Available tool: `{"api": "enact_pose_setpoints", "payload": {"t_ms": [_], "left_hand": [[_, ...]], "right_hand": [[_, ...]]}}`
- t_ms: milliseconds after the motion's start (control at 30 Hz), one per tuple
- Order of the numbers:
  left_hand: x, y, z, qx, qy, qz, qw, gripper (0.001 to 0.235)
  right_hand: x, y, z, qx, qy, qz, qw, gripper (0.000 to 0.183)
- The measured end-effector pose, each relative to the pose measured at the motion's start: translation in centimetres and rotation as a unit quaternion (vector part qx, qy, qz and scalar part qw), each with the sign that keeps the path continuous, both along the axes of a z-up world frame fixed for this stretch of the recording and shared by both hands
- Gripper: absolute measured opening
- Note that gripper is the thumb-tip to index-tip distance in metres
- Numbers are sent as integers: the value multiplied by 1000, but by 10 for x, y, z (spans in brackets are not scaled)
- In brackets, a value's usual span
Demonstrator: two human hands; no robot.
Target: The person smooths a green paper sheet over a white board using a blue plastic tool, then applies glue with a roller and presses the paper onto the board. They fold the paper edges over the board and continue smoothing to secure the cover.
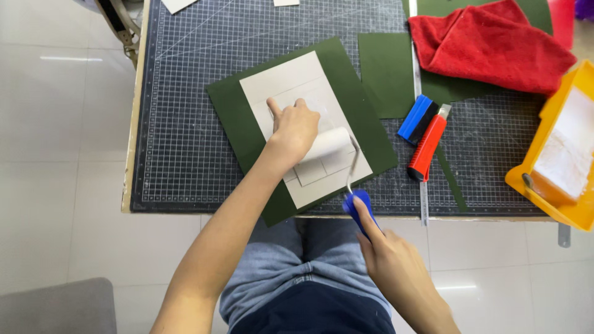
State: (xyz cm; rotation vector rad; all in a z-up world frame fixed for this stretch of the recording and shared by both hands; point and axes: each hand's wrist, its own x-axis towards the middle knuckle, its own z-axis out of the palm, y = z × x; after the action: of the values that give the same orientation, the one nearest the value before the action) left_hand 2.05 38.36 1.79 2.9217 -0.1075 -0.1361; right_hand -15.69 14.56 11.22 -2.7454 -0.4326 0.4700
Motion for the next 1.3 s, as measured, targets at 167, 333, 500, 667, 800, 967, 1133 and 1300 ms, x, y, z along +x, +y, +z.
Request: {"api": "enact_pose_setpoints", "payload": {"t_ms": [167, 333, 500, 667, 800, 967, 1133, 1300], "left_hand": [[4, -1, 3, 10, 2, 9, 1000, 21], [0, -4, 5, 16, 0, 10, 1000, 21], [-13, 12, 18, -68, 3, 9, 998, 21], [-66, 12, 27, -62, -155, 117, 979, 37], [-116, -35, 23, 4, -126, 192, 973, 39], [-131, -81, 7, 63, -72, 153, 984, 50], [-134, -85, 0, 177, -79, 132, 972, 53], [-137, -85, -2, 172, -81, 136, 972, 53]], "right_hand": [[2, -8, -2, -59, 46, -19, 997, 75], [5, 4, 1, -29, 17, -19, 999, 70], [8, -1, 17, -44, 55, -3, 998, 74], [60, 7, -23, 10, 10, 18, 1000, 62], [107, 33, -30, 54, -8, 32, 998, 54], [94, 58, 40, 42, 3, 49, 998, 59], [99, 73, 66, 39, -21, 66, 997, 56], [103, 69, 55, 45, -21, 76, 996, 55]]}}
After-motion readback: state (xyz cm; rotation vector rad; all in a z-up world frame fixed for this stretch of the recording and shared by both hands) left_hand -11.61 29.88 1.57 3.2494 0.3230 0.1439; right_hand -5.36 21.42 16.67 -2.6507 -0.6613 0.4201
